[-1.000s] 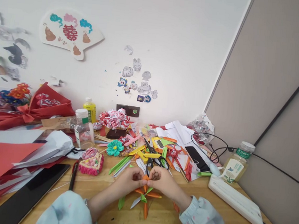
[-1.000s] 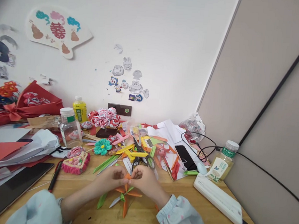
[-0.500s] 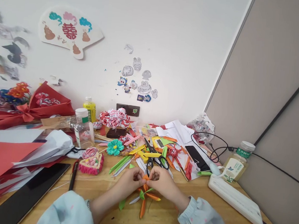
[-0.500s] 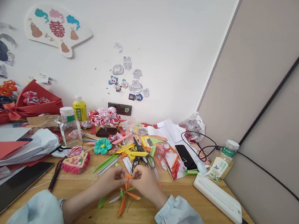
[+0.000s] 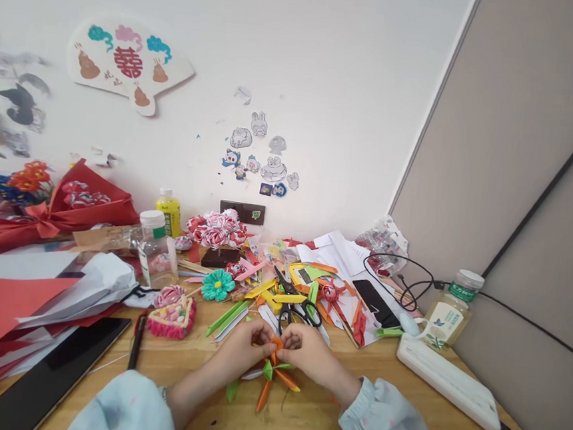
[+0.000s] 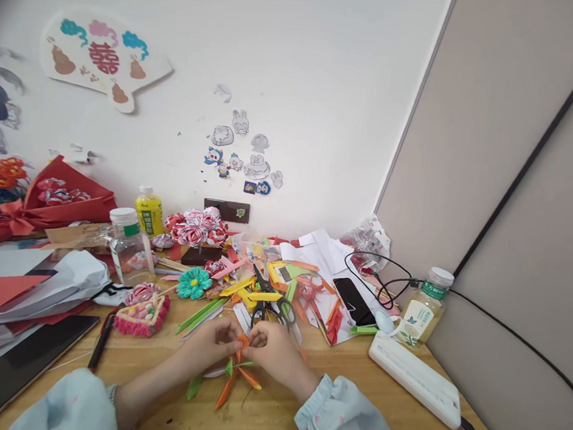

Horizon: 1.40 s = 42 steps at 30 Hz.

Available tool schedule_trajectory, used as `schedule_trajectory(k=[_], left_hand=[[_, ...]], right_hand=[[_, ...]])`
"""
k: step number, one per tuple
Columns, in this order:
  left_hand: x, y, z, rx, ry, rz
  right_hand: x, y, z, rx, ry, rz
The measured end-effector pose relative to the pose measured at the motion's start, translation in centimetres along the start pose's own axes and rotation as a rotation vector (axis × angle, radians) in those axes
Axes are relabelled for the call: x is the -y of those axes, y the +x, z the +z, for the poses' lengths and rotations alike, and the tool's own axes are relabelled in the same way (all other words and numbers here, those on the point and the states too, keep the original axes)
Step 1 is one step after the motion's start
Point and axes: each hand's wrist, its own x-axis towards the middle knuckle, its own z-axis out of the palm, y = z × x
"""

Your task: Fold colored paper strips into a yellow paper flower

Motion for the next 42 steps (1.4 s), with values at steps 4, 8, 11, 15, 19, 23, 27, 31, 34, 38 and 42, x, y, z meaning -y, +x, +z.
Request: schedule_trajectory(k=[4, 8, 11, 15, 19, 23, 27, 31, 34, 38, 42], left_hand=[[0.2, 0.3, -0.8, 0.083, -0.024, -0.022], [0.4, 0.4, -1.0, 0.082, -0.035, -0.052], [0.3, 0.4, -0.9, 0.068, -0.042, -0.073], [-0.2, 0.1, -0.7, 0.058, -0.052, -0.084], [-0.7, -0.1, -0.7, 0.046, -0.039, -0.080], [-0.7, -0.1, -0.8, 0.045, -0.029, -0.095], [-0.3, 0.1, -0.9, 0.084, -0.023, -0.104], [-0.1, 0.1, -0.8, 0.096, -0.014, -0.080], [-0.2, 0.0, -0.7, 0.088, 0.003, -0.075], [-0.4, -0.1, -0.7, 0.083, 0.024, -0.064], [-0.6, -0.1, -0.7, 0.069, 0.033, -0.041]], right_hand=[[-0.2, 0.1, 0.2, -0.070, -0.001, -0.023], [-0.1, 0.1, 0.3, -0.072, 0.001, -0.028], [0.0, 0.0, 0.4, -0.062, 0.008, -0.034], [0.2, -0.2, 0.5, -0.091, -0.056, -0.066], [0.8, -0.5, 0.6, -0.110, -0.166, -0.108], [1.1, -0.7, 0.7, -0.138, -0.222, -0.140], [1.1, -0.8, 0.7, -0.160, -0.245, -0.158], [1.4, -0.8, 0.5, -0.147, -0.261, -0.172], [1.7, -0.9, 0.4, -0.121, -0.256, -0.172], [1.9, -0.9, 0.5, -0.095, -0.254, -0.156], [1.8, -0.9, 0.5, -0.096, -0.297, -0.160]])
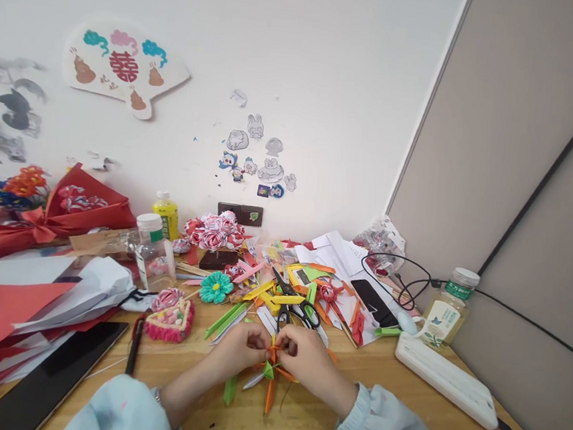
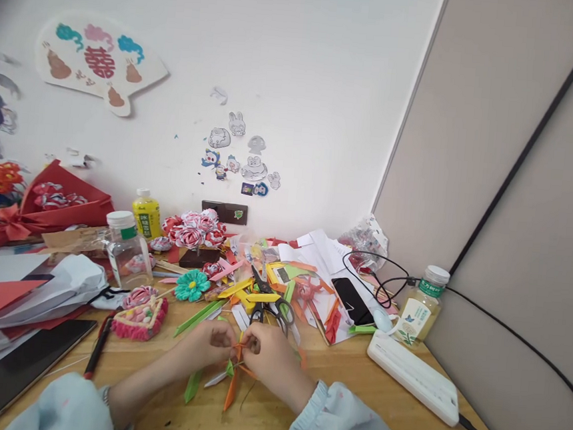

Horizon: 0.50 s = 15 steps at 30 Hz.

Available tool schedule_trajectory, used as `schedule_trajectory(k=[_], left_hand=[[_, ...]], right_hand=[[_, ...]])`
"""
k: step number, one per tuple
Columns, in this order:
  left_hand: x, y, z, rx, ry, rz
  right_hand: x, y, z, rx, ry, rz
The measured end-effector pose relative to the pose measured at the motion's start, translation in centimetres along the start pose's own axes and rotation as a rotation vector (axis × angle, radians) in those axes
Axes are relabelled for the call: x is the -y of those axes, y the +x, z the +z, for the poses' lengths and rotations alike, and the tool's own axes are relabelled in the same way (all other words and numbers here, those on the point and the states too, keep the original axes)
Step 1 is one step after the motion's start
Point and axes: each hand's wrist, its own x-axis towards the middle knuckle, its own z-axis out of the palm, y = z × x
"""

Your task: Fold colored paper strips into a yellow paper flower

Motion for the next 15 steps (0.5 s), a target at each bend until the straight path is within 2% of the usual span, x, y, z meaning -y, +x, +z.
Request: schedule_trajectory(k=[15], left_hand=[[0.67, 0.24, 0.20, 0.095, -0.101, -0.066]], right_hand=[[-0.04, -0.06, 0.39, -0.012, -0.044, -0.035]])
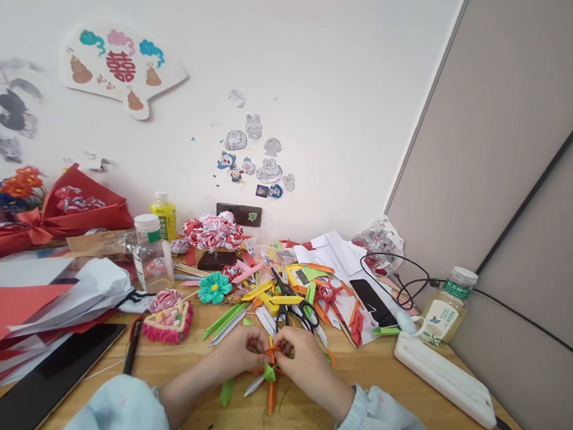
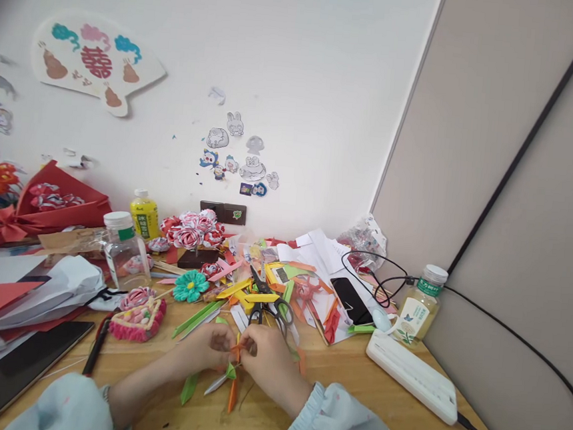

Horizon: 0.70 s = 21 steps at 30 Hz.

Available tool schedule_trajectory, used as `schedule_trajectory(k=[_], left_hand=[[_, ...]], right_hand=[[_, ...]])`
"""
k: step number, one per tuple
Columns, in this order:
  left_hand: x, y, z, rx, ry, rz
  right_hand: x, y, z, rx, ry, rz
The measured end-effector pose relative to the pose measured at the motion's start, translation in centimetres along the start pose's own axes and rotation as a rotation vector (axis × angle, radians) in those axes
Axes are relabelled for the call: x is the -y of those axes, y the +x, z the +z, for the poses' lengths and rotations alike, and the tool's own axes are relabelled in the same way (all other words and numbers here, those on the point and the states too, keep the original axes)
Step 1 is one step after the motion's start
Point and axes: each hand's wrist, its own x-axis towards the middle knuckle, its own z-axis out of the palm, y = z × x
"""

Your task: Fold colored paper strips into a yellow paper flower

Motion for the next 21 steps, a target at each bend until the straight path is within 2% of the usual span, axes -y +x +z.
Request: schedule_trajectory(k=[8, 14, 21], left_hand=[[-0.68, -0.44, 0.14, -0.009, 0.013, -0.020], [-0.33, -0.22, 0.17, 0.014, 0.017, -0.043], [-0.69, -0.38, 0.12, -0.031, 0.096, 0.024]], right_hand=[[0.58, -0.20, -0.31, -0.034, -0.104, -0.012], [0.64, -0.16, -0.29, -0.016, -0.061, -0.031], [0.13, -0.08, 0.04, 0.037, 0.024, 0.044]])
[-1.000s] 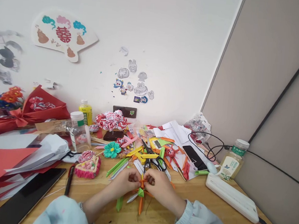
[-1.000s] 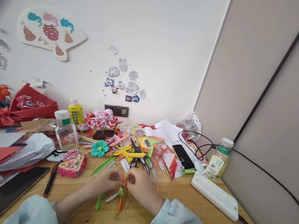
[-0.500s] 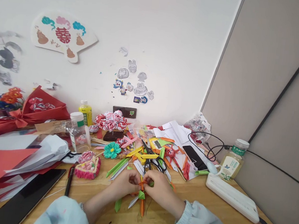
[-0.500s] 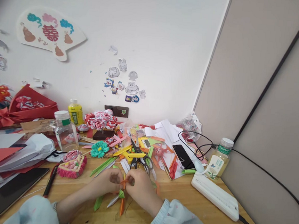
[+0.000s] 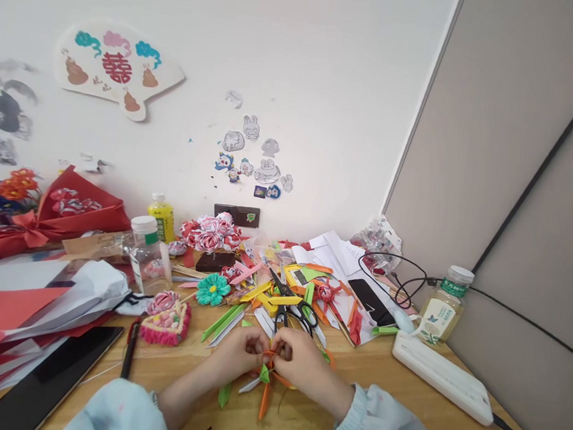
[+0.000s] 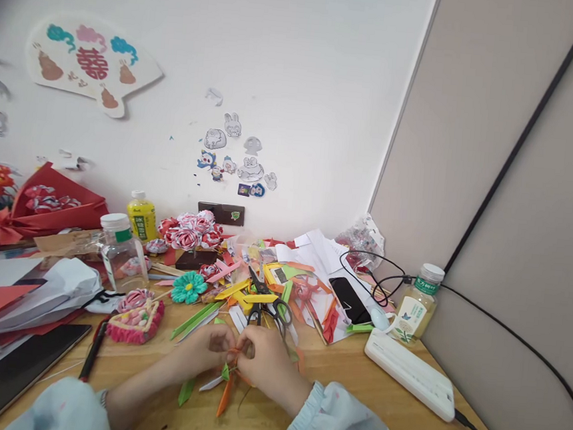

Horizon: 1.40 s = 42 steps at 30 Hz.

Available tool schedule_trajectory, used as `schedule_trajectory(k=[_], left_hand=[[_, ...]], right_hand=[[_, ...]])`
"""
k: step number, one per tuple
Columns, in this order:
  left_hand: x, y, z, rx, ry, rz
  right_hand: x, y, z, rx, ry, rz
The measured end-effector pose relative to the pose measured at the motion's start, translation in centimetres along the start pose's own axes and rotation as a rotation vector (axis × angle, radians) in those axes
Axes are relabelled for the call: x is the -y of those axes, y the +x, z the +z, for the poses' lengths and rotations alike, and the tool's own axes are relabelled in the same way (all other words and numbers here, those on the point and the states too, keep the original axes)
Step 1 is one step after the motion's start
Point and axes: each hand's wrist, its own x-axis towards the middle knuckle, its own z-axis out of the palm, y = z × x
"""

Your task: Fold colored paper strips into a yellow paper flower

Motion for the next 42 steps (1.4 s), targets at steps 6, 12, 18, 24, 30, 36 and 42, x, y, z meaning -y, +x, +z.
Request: schedule_trajectory(k=[6, 12, 18, 24, 30, 36, 42], left_hand=[[0.2, 0.1, -0.1, -0.003, 0.013, 0.025], [-0.6, -0.3, -1.8, 0.122, -0.170, -0.068], [-0.4, -0.1, -1.6, 0.164, -0.259, -0.060], [0.2, 0.1, -1.1, 0.130, -0.321, -0.052], [0.0, 0.0, -1.3, 0.126, -0.309, -0.072], [0.5, 0.6, -1.6, 0.101, -0.287, -0.024], [0.2, 0.4, -1.5, 0.105, -0.269, -0.029]], right_hand=[[-0.4, 0.1, -0.1, 0.057, 0.107, 0.050], [0.5, 0.0, -0.4, -0.027, 0.142, -0.007], [0.8, -0.3, -0.2, -0.016, 0.062, -0.057], [0.9, -0.5, -0.3, -0.065, -0.055, -0.141], [0.9, -0.7, -0.2, -0.048, -0.104, -0.227], [0.6, -0.8, -0.3, -0.043, -0.135, -0.348], [0.7, -0.9, -0.5, -0.029, -0.250, -0.497]])
